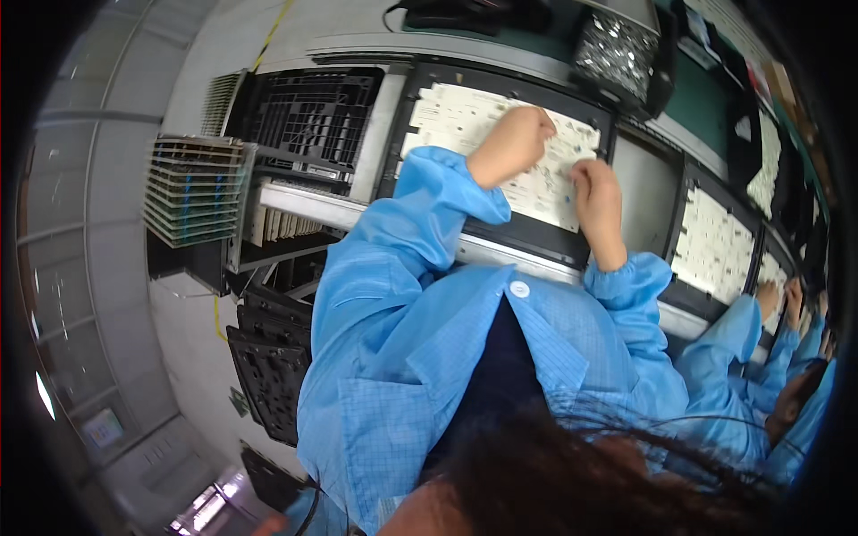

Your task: The person places circuit boards into frame fixtures on an assembly line, inserts electronic components into the boards by hand, and pushes the fixtures along the conveyor track.

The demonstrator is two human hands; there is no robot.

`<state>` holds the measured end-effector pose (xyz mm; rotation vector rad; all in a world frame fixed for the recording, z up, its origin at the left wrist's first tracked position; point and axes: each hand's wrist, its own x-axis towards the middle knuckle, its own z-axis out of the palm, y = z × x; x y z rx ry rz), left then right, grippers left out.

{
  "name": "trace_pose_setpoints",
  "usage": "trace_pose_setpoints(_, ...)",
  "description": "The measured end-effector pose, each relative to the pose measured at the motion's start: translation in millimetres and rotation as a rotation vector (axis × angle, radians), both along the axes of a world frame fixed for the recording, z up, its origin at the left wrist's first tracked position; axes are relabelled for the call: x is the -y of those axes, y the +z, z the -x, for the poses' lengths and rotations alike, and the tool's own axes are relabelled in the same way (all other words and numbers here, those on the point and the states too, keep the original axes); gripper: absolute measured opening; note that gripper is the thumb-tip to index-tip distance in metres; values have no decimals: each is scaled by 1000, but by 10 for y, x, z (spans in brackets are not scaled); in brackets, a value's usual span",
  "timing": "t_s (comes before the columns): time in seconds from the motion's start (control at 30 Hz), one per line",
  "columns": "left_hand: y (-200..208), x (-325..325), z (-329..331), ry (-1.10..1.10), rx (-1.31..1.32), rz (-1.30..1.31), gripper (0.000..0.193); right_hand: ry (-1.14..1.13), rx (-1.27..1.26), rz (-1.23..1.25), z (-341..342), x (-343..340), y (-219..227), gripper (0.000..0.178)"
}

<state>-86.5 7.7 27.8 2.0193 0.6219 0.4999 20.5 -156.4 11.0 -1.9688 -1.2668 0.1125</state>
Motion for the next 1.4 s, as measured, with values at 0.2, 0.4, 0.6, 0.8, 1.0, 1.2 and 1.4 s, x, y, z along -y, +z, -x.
trace_pose_setpoints(0.2,-64,10,-391,-44,-98,-150,15,-373,-631,-124,-528,339,-417,8)
trace_pose_setpoints(0.4,-234,-61,-656,-34,-172,-209,17,-242,-1220,-246,-531,357,-423,9)
trace_pose_setpoints(0.6,-219,-40,-732,-78,-169,-166,18,-252,-1163,-325,-610,399,-266,11)
trace_pose_setpoints(0.8,-183,2,-735,-91,-121,-123,12,-255,-1161,-348,-643,448,-290,11)
trace_pose_setpoints(1.0,-268,10,-780,-134,-132,-240,12,-243,-1148,-409,-667,456,-377,11)
trace_pose_setpoints(1.2,-296,127,-854,-176,-183,-481,9,-310,-1086,-358,-661,373,-313,19)
trace_pose_setpoints(1.4,-172,33,-631,-197,-38,-505,21,-203,-870,-162,-755,85,-196,26)
